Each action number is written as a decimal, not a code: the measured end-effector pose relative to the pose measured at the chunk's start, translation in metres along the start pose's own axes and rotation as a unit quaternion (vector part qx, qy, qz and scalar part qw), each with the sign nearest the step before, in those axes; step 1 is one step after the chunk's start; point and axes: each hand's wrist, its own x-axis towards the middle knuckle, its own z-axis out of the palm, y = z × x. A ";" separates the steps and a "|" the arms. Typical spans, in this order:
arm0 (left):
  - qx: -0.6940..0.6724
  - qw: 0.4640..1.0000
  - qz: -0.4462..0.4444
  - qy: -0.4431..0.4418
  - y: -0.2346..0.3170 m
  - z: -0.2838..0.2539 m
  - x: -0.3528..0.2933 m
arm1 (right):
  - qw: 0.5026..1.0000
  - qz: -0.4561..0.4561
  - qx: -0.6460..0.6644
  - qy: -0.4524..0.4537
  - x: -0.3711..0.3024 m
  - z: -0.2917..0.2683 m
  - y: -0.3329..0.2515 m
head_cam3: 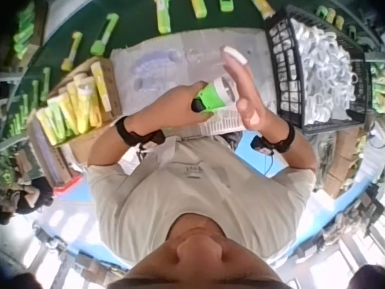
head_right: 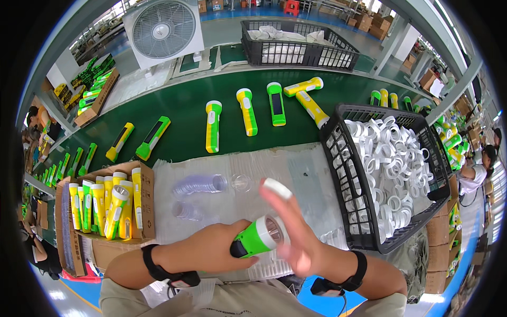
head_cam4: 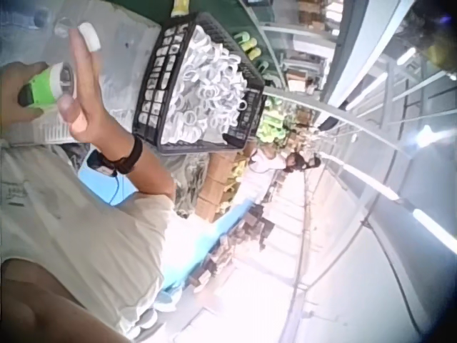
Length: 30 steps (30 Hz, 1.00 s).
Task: Assembling parts of solar-powered flashlights by attaching lens caps to the housings and organizing them in crates.
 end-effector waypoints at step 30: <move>0.005 0.995 -0.091 -0.046 0.001 -0.004 -0.024 | 0.982 0.105 0.125 0.091 0.002 0.016 -0.007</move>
